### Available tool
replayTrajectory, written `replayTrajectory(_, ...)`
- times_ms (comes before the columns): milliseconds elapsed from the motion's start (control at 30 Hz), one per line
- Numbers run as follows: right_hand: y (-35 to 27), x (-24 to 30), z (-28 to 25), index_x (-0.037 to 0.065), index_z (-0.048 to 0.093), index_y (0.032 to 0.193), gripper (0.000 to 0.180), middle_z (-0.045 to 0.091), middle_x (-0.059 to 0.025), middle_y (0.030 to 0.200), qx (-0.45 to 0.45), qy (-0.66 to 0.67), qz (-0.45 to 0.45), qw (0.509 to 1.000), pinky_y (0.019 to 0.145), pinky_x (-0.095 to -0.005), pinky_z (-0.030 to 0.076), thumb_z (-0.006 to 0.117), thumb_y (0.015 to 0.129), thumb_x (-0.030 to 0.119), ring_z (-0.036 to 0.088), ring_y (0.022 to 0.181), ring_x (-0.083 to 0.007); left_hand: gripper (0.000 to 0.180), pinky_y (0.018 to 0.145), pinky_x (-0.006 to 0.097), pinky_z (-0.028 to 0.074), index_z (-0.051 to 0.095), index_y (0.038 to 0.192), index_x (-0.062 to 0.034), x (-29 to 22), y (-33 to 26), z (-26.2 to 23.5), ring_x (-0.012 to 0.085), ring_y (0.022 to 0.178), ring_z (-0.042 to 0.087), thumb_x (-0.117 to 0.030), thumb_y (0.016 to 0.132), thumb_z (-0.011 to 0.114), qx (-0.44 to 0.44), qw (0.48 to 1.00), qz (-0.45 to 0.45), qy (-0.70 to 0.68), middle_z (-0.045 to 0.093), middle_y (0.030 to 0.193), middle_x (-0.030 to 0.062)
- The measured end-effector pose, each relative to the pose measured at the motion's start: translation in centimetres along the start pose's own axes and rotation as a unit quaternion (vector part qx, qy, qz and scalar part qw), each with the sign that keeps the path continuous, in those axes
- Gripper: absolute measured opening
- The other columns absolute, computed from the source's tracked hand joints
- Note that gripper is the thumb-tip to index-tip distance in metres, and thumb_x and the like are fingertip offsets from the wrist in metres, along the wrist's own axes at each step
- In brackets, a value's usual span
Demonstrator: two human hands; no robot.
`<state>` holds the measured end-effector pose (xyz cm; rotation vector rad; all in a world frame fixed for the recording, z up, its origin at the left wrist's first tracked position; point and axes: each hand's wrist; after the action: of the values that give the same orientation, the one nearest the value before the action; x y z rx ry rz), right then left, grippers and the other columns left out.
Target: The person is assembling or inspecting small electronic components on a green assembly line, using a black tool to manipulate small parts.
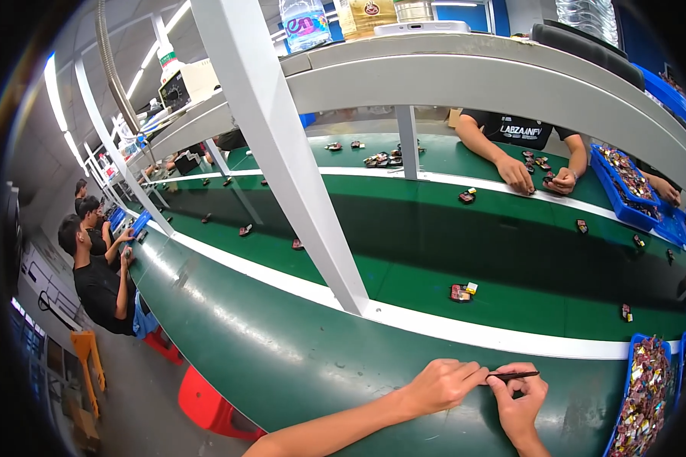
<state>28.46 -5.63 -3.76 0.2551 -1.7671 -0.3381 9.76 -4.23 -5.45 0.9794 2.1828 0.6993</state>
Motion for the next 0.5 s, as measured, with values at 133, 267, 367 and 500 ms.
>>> replayTrajectory(133,-0.08,0.05,-0.2,-0.004,0.062,0.091,0.018,0.071,-0.0088,0.082,0.006,0.017,0.021,1.0,0.051,-0.0166,0.041,0.074,0.079,-0.01,0.054,0.053,-0.0023,0.032,0.056,0.036,0.05,0.063,0.104,0.0024,-0.04,-0.02,-0.01,0.0243,0.063,0.063,0.001,0.072,0.066,0.006,1.0,0.0,0.01,0.06,0.083,0.0089)
replayTrajectory(267,-0.11,0.21,-0.09,-0.005,0.064,0.09,0.016,0.072,-0.0109,0.086,0.005,0.02,0.017,1.0,0.049,-0.017,0.04,0.075,0.079,-0.01,0.053,0.052,-0.002,0.03,0.057,0.036,0.051,0.063,0.104,0.0031,-0.05,0.06,0.09,0.024,0.063,0.063,0.0,0.074,0.066,0.005,1.0,-0.001,0.009,0.06,0.083,0.009)
replayTrajectory(367,-0.12,0.38,-0.14,-0.005,0.065,0.089,0.016,0.072,-0.0111,0.086,0.005,0.009,0.003,1.0,0.048,-0.0173,0.039,0.076,0.079,-0.01,0.052,0.052,-0.0018,0.028,0.058,0.036,0.052,0.064,0.104,0.0036,-0.24,-0.03,0.05,0.0237,0.064,0.064,-0.002,0.077,0.066,0.004,1.0,-0.001,0.015,0.061,0.083,0.0093)
replayTrajectory(500,0.01,0.14,-0.31,-0.004,0.066,0.089,0.016,0.072,-0.01,0.087,0.01,-0.006,0.0,1.0,0.048,-0.0172,0.038,0.077,0.078,-0.008,0.051,0.05,-0.0018,0.026,0.059,0.034,0.052,0.065,0.104,0.0041,-0.13,0.05,0.08,0.0233,0.065,0.065,-0.005,0.08,0.066,0.009,1.0,-0.003,0.019,0.063,0.084,0.0094)
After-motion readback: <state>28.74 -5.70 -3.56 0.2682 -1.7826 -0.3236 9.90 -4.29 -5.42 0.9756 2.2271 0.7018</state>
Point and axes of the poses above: each hand's wrist, its own y-axis towards the middle knuckle, its own z-axis out of the palm, x = y × z
